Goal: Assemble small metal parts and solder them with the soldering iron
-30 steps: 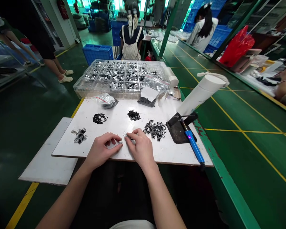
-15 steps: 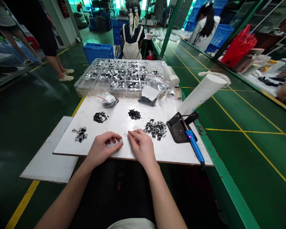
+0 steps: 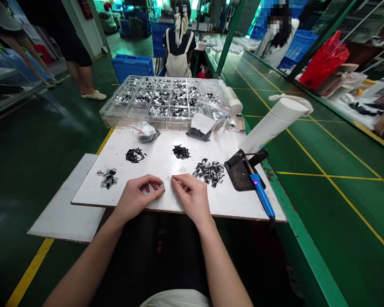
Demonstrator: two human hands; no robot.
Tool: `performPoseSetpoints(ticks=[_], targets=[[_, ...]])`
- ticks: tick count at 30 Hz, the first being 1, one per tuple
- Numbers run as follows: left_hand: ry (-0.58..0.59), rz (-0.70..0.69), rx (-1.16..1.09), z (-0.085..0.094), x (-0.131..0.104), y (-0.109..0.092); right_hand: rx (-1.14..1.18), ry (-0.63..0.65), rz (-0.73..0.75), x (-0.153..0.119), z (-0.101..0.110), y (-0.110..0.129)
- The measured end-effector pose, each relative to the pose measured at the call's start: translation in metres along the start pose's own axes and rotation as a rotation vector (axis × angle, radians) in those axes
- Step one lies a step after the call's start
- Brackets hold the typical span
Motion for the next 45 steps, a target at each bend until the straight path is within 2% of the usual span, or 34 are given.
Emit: performPoseSetpoints(ticks=[6, 13, 20, 27, 37, 45], targets=[[-0.002, -0.013, 0.020, 0.001, 0.000, 0.000, 0.101, -0.030, -0.138, -0.001, 0.000, -0.008], [0.005, -0.007, 0.018, 0.001, -0.001, -0.002, 0.057, -0.018, -0.017, 0.002, 0.001, 0.000], [0.005, -0.008, 0.001, 0.001, 0.000, -0.002, 0.052, -0.014, -0.053, 0.004, 0.001, -0.002], [0.005, -0.015, -0.010, 0.001, -0.001, -0.003, 0.015, 0.008, -0.153, 0.012, 0.002, -0.002], [0.007, -0.040, -0.045, 0.001, -0.001, 0.001, -0.008, 0.053, -0.064, 0.021, -0.006, 0.005], [0.004, -0.043, -0.052, 0.001, -0.001, 0.001, 0.090, 0.058, -0.129, 0.021, -0.007, 0.001]])
Point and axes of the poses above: each hand's wrist, its own x-axis towards the middle knuckle, its own z-axis out of the back of the hand, y = z × x, the point moved 5 cm from there along x, towards the middle knuckle, and after that the axes turned 9 degrees about y, right-handed, at the moved point
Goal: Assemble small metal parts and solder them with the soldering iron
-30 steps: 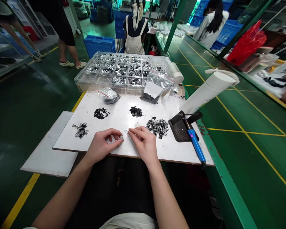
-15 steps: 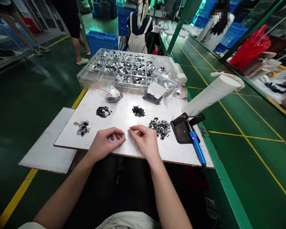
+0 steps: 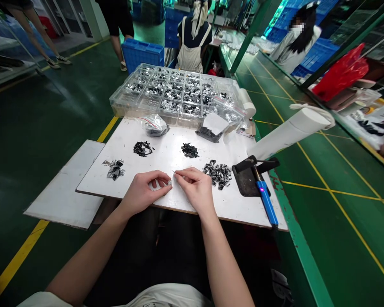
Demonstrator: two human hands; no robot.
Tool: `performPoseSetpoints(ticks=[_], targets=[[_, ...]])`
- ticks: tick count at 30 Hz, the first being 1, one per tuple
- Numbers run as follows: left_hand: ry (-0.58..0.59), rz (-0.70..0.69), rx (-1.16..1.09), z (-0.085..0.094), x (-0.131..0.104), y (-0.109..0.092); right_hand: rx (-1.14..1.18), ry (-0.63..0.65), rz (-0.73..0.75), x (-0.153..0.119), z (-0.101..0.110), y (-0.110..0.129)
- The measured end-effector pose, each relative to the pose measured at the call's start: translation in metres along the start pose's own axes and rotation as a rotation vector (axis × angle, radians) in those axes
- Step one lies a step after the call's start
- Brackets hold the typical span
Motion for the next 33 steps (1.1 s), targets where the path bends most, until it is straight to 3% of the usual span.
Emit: performPoseSetpoints(ticks=[20, 28, 33], targets=[[-0.003, 0.007, 0.011, -0.0003, 0.0007, -0.0015, -0.014, -0.057, -0.080, -0.0040, 0.0045, -0.0077], [-0.003, 0.004, 0.009, -0.0010, 0.0011, 0.0004, -0.018, -0.020, 0.095, -0.0036, 0.0028, 0.0010], [-0.002, -0.005, 0.012, -0.0001, 0.0011, 0.0003, -0.001, -0.043, 0.085, -0.0051, 0.0030, -0.0019]])
Point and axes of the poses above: each hand's wrist, its own x-axis towards the middle knuckle, its own z-axis out of the back of the hand, y = z × x, the point moved 5 cm from there along x, towards the middle knuckle, and after that the axes turned 9 degrees about y, right-handed, at the moved point
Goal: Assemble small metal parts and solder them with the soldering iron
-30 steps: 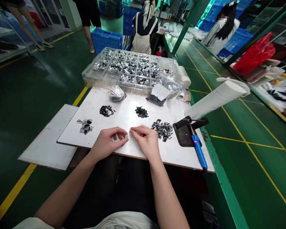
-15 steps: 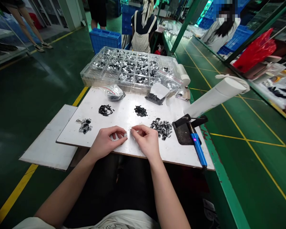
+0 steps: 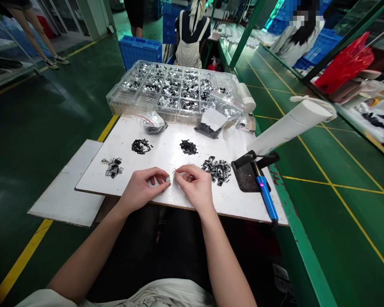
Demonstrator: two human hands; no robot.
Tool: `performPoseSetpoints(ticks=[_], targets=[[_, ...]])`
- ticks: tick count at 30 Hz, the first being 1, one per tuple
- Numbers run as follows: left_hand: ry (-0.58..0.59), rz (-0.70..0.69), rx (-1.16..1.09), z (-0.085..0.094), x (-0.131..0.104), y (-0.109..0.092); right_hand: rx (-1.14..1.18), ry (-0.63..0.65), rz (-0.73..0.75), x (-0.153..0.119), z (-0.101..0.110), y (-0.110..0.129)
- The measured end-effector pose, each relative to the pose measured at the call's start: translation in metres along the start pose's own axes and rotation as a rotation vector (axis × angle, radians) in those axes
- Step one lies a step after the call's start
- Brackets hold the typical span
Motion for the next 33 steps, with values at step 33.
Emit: performPoseSetpoints(ticks=[33], targets=[[-0.009, 0.018, 0.011, 0.000, 0.001, -0.001, -0.116, -0.013, 0.043, 0.002, -0.001, 0.000]])
Point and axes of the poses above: each hand's wrist, its own x-axis towards the middle knuckle, its own z-axis out of the back of the hand, y = z × x, the point moved 5 cm from there along x, towards the middle knuckle, and after that the axes turned 9 degrees about y, right-handed, at the moved point
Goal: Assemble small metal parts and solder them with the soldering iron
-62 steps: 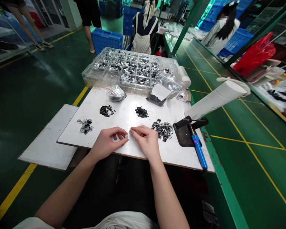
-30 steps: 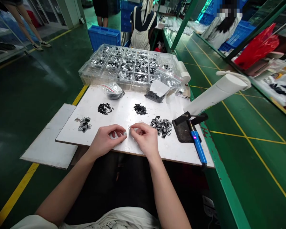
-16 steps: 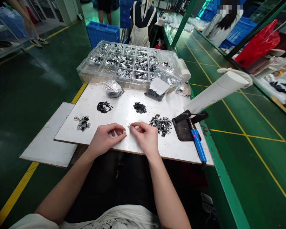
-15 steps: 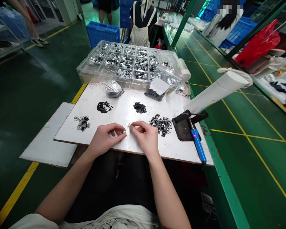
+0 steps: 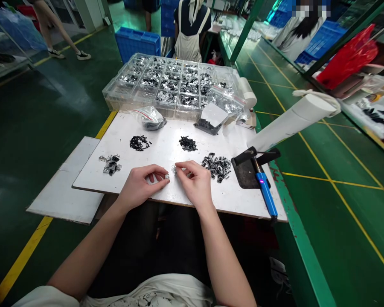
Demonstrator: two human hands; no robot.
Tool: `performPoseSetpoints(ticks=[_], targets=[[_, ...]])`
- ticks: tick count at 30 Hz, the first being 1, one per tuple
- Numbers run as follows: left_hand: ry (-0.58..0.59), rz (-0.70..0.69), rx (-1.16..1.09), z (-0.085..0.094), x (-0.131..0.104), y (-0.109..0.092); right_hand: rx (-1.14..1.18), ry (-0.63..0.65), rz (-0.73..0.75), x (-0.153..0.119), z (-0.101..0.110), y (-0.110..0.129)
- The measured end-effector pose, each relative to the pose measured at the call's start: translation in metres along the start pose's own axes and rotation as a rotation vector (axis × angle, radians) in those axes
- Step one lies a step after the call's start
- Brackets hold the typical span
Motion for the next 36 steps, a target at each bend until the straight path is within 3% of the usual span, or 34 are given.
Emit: performPoseSetpoints(ticks=[18, 28, 32, 36], targets=[[-0.001, -0.012, -0.013, 0.000, 0.000, 0.000, -0.135, 0.025, 0.051, 0.000, -0.003, 0.008], [-0.004, -0.003, -0.019, 0.000, 0.000, 0.001, -0.320, 0.028, 0.175, -0.004, 0.003, 0.012], [-0.009, 0.003, -0.025, 0.000, 0.000, 0.000, -0.238, -0.004, 0.160, -0.007, 0.006, 0.016], [-0.003, -0.006, -0.032, 0.001, 0.000, 0.000, 0.001, -0.004, 0.022, -0.012, 0.004, 0.014]])
Point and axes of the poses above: each hand's wrist, its own x-axis towards the middle knuckle, its own z-axis out of the back of the hand, y = z × x, the point moved 5 cm from there along x, towards the middle knuckle, and after that the axes turned 9 degrees about y, right-handed, at the moved point
